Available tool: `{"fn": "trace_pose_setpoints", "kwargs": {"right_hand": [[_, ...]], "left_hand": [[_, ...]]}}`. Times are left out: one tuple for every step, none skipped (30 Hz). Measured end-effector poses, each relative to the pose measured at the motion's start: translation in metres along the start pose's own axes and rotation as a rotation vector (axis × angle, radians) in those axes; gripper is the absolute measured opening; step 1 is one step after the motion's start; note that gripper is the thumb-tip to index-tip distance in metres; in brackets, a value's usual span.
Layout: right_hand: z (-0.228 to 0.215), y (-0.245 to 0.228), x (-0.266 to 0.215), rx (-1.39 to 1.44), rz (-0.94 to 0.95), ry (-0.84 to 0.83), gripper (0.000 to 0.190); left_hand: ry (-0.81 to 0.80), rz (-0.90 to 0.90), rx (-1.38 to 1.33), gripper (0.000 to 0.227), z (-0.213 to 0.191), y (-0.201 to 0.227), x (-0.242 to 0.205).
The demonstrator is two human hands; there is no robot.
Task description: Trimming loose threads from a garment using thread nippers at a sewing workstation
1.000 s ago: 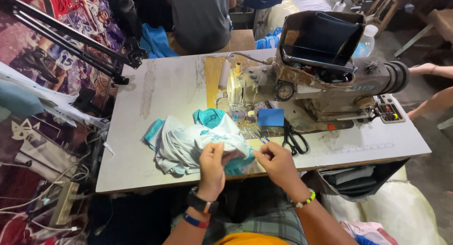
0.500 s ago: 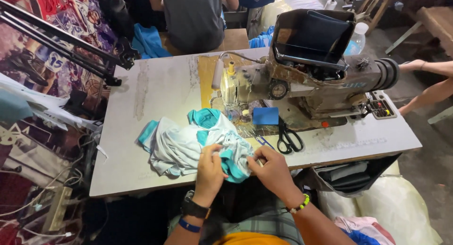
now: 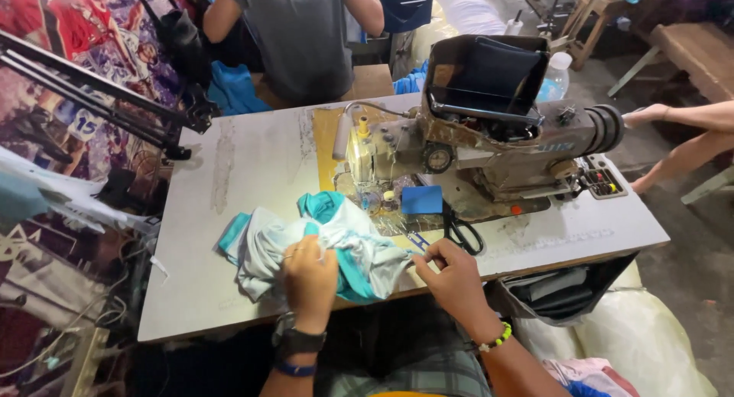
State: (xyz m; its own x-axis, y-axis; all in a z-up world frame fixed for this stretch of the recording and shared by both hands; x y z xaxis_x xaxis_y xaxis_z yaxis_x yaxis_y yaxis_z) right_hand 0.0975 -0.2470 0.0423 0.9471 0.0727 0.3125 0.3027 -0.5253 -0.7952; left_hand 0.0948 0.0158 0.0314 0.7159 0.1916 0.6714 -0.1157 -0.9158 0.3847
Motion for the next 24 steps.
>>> {"fn": "trace_pose_setpoints", "kwargs": {"right_hand": [[-0.004, 0.002, 0.003, -0.002, 0.004, 0.007, 0.033], [-0.006, 0.005, 0.003, -0.005, 0.021, 0.002, 0.031], [-0.008, 0.007, 0.004, -0.007, 0.038, -0.003, 0.029], [-0.008, 0.008, 0.005, -0.007, 0.037, -0.001, 0.029], [-0.009, 0.009, 0.006, -0.015, 0.046, 0.018, 0.031], [-0.01, 0.011, 0.007, -0.021, 0.055, 0.039, 0.032], [-0.01, 0.01, 0.01, -0.02, 0.054, 0.043, 0.032], [-0.008, 0.011, 0.011, -0.041, 0.066, 0.04, 0.032], [-0.007, 0.011, 0.011, -0.061, 0.078, 0.037, 0.031], [-0.001, 0.013, 0.01, -0.056, 0.078, 0.036, 0.031], [0.005, 0.011, 0.009, -0.103, 0.025, 0.029, 0.029], [0.008, 0.01, 0.011, -0.156, -0.032, 0.031, 0.027], [0.01, 0.007, 0.011, -0.155, -0.035, 0.04, 0.027], [0.012, -0.001, 0.01, -0.178, -0.122, 0.051, 0.024], [0.014, -0.008, 0.008, -0.202, -0.208, 0.062, 0.022], [0.012, -0.012, 0.009, -0.206, -0.201, 0.065, 0.022], [0.012, -0.023, 0.008, -0.191, -0.286, 0.053, 0.023], [0.014, -0.034, 0.008, -0.172, -0.377, 0.035, 0.024], [0.013, -0.034, 0.002, -0.173, -0.375, 0.031, 0.024], [0.014, -0.036, 0.003, -0.164, -0.386, 0.009, 0.023], [0.014, -0.037, 0.003, -0.156, -0.396, -0.013, 0.022], [0.012, -0.035, 0.003, -0.156, -0.397, -0.013, 0.022], [0.01, -0.033, 0.004, -0.164, -0.384, -0.004, 0.021], [0.005, -0.029, 0.005, -0.175, -0.367, 0.013, 0.02]], "left_hand": [[-0.003, 0.006, -0.006, 0.003, -0.015, 0.004, 0.008], [-0.031, -0.083, -0.123, 0.016, -0.028, 0.0, 0.014], [-0.061, -0.172, -0.24, 0.034, -0.042, -0.003, 0.019], [-0.06, -0.17, -0.241, 0.034, -0.052, -0.002, 0.018], [-0.116, -0.233, -0.312, 0.033, -0.057, -0.005, 0.016], [-0.173, -0.294, -0.382, 0.031, -0.063, -0.008, 0.014], [-0.173, -0.29, -0.383, 0.031, -0.057, -0.011, 0.014], [-0.234, -0.217, -0.323, 0.015, -0.051, -0.01, 0.012], [-0.294, -0.144, -0.262, 0.022, -0.044, -0.009, 0.01], [-0.295, -0.143, -0.256, 0.022, -0.014, -0.027, -0.004], [-0.32, -0.187, -0.154, 0.035, 0.018, -0.049, -0.019], [-0.34, -0.222, -0.057, 0.05, 0.053, -0.069, -0.029], [-0.335, -0.214, -0.059, 0.05, 0.031, -0.041, -0.022], [-0.235, -0.004, -0.025, 0.041, 0.002, 0.001, -0.014], [-0.131, 0.203, 0.008, 0.035, -0.026, 0.043, -0.01], [-0.137, 0.207, 0.002, 0.035, -0.023, 0.055, -0.007], [-0.136, 0.317, -0.159, 0.033, -0.021, 0.074, -0.007], [-0.131, 0.419, -0.316, 0.032, -0.023, 0.09, -0.008], [-0.132, 0.415, -0.317, 0.032, -0.021, 0.095, -0.01], [-0.167, 0.425, -0.267, 0.029, -0.014, 0.1, -0.008], [-0.201, 0.433, -0.218, 0.026, -0.008, 0.104, -0.005], [-0.2, 0.433, -0.218, 0.026, -0.009, 0.099, -0.005], [-0.233, 0.448, -0.218, 0.021, -0.007, 0.097, -0.005], [-0.266, 0.471, -0.223, 0.015, -0.003, 0.095, -0.004]]}}
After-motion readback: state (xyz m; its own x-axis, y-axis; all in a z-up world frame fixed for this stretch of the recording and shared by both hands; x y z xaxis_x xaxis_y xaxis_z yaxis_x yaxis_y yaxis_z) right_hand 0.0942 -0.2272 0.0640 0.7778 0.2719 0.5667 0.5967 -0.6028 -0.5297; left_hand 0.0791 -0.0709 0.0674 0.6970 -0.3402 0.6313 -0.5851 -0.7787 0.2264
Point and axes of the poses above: each hand's wrist, its own x-axis towards the middle knuckle, its own z-axis out of the palm, y = z × x, the point moved 7 cm from there along x, towards the middle knuckle, and after that the axes turned 2 degrees about x, right-handed, at the moved point
